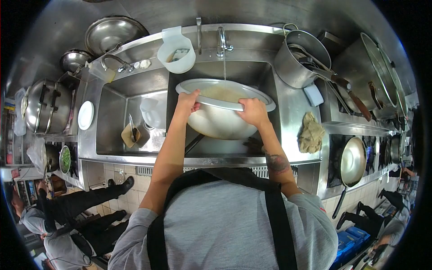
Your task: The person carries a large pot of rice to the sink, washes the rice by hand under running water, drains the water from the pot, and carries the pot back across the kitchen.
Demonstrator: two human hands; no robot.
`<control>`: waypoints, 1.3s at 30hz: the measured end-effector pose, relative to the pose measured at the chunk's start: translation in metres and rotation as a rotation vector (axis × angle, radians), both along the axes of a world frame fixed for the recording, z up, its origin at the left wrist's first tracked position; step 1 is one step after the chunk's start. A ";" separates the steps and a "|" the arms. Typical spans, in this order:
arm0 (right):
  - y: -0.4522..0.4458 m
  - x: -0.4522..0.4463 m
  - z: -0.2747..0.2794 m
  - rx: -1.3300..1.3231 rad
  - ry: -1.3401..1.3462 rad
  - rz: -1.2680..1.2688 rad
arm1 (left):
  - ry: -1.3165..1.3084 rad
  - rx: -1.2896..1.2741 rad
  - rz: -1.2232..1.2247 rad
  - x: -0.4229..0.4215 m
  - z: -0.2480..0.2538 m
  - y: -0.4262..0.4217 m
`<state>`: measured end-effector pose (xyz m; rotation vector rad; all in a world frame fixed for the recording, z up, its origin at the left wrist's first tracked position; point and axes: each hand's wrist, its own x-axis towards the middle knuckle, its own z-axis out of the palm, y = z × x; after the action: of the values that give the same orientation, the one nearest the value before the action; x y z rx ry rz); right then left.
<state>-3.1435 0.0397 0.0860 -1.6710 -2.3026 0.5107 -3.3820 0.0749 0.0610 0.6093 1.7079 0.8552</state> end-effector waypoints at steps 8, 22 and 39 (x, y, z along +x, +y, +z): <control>0.004 -0.001 -0.003 0.071 0.018 0.011 | -0.015 -0.002 -0.006 -0.003 -0.001 0.003; 0.011 -0.004 0.003 0.005 0.001 0.003 | -0.043 -0.012 0.015 -0.004 0.002 0.006; 0.018 -0.005 0.007 -0.034 -0.005 0.008 | -0.043 -0.021 0.020 -0.008 -0.003 0.013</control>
<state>-3.1486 0.0575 0.0934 -1.6809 -2.3173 0.5506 -3.3896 0.0877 0.0576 0.5566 1.6843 0.8570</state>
